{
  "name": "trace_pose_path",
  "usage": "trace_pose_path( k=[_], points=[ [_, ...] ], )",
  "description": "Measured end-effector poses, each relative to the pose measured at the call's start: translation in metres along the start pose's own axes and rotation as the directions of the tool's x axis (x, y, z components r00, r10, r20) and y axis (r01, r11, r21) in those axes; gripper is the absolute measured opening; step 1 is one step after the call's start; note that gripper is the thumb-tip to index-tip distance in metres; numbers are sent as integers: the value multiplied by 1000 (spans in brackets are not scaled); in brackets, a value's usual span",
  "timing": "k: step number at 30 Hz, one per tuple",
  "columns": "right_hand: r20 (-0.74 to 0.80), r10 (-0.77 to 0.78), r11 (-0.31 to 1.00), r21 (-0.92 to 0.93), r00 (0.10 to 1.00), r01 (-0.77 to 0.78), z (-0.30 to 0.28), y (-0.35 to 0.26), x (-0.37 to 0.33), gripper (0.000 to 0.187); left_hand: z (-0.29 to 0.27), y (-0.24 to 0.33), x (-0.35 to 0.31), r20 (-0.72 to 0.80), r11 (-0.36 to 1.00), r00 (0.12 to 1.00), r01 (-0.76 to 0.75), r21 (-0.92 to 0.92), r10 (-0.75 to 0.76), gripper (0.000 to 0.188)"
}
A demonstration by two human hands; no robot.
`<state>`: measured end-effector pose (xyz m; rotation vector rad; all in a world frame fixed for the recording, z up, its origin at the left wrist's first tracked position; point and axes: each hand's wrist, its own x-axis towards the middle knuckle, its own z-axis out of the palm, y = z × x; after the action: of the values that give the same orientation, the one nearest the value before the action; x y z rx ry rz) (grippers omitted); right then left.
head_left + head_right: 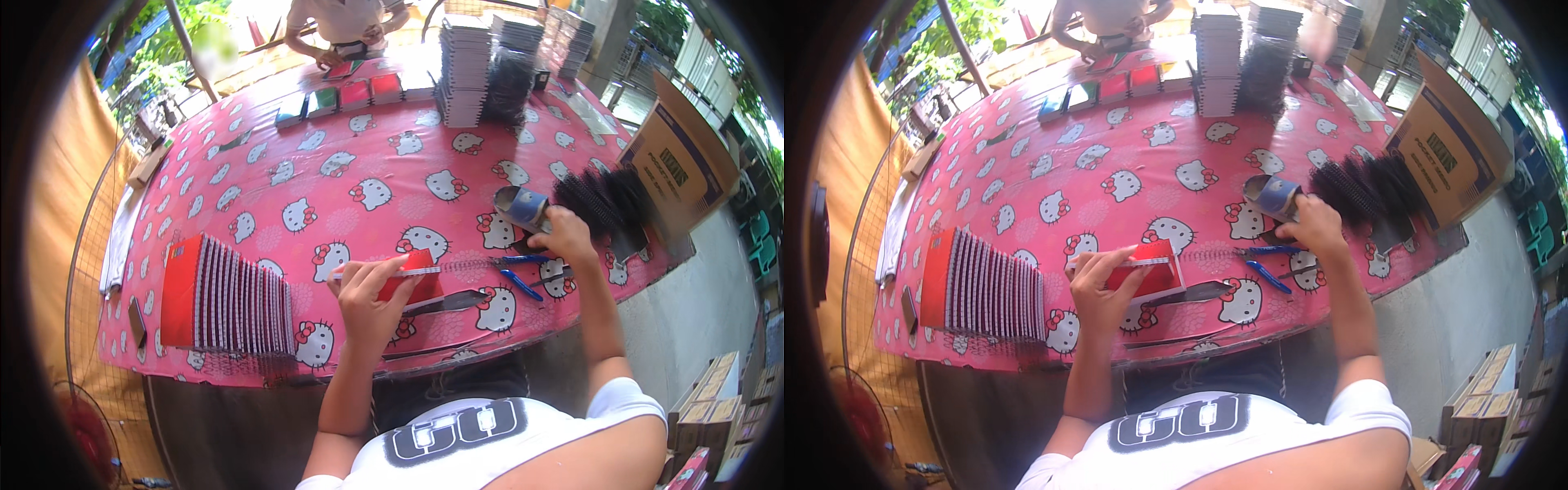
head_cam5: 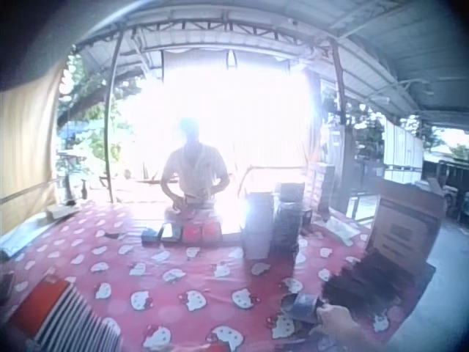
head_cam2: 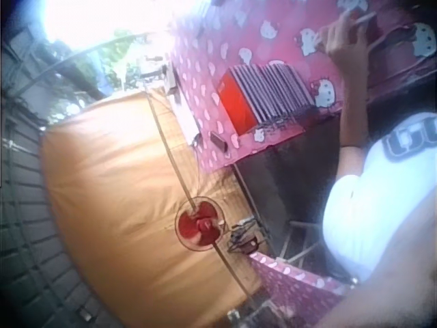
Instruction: The person trims the excess spiral wire from the edges of red notebooks using pliers. They pick up individual notebooks from a stack, adjust the binding, cut the protruding wire, and place the finished notebook onto a new stack.
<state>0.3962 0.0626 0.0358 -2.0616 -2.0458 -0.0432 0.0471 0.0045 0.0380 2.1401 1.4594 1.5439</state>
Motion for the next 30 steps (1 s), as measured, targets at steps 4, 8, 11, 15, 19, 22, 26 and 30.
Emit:
trace_pose_path(
  k=[4,8,11,15,19,22,26,30],
  points=[
    [-6,-74,997,3,997,74,21,18,9,41,0,-3,-1,-3,998,1000,1,70,-1,34],
    [-152,-59,632,759,987,155,36,-15,35,33,4,-6,-2,-23,999,1000,-1,55,2,31],
    [-192,-386,211,934,902,289,34,-75,43,30,2,-9,-1,-15,999,1000,6,42,-5,29],
    [-166,-426,-31,985,889,170,24,-103,41,30,1,-10,0,6,1000,1000,12,20,-12,29],
    [5,-534,612,692,845,382,25,-102,39,34,1,-10,0,11,999,1000,26,21,-26,30],
    [-265,-573,304,810,775,501,39,-92,50,24,1,-11,-1,31,999,999,31,11,-31,34],
    [45,-415,489,853,909,182,33,-114,45,30,-6,-6,1,-82,997,995,64,48,-60,43],
    [-20,-576,162,977,817,138,25,-115,54,37,-10,-18,-6,-53,971,971,227,-78,-231,46]
  ],
)
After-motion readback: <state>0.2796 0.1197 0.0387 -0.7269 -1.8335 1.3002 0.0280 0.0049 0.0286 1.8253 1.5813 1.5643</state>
